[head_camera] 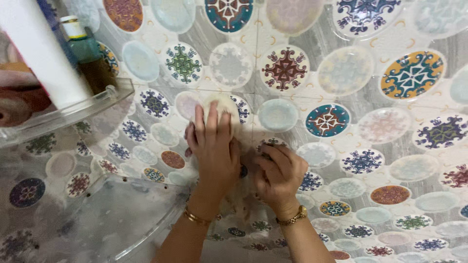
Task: The person wipes the patterned bathroom wall tiles with a cloth, moving across the surface and around a corner shelf containing toiletries.
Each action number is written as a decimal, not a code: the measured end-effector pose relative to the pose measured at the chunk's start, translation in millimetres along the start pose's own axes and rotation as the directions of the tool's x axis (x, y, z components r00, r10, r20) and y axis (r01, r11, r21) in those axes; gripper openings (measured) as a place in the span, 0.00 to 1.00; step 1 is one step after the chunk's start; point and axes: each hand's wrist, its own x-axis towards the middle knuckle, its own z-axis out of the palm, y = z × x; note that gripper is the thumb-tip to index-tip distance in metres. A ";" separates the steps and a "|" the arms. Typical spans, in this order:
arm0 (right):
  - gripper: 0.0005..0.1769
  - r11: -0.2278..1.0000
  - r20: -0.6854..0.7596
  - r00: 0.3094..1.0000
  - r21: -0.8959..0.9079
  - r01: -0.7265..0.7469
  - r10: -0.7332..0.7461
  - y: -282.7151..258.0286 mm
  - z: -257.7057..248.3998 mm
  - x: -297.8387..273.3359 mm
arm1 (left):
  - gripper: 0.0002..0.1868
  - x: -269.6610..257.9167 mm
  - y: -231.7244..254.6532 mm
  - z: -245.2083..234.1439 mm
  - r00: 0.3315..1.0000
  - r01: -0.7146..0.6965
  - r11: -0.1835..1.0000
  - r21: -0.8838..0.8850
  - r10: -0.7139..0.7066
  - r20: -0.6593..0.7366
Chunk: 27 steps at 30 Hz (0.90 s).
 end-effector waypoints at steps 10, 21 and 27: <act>0.10 0.999 0.030 0.999 -0.026 -0.018 0.019 14.3 -8.5 -8.4 | 0.24 -38.8 7.9 11.5 0.977 0.103 0.991 0.083 -0.117 0.181; 0.08 0.999 0.034 0.999 -0.027 -0.024 0.025 15.3 -11.5 -10.5 | 0.32 -52.8 23.3 9.5 0.988 -0.120 0.992 0.037 0.116 0.098; 0.08 1.000 0.047 0.999 -0.007 -0.012 0.012 15.4 -16.0 -7.9 | 0.39 -33.1 18.0 4.9 0.984 0.082 0.994 0.074 -0.093 0.154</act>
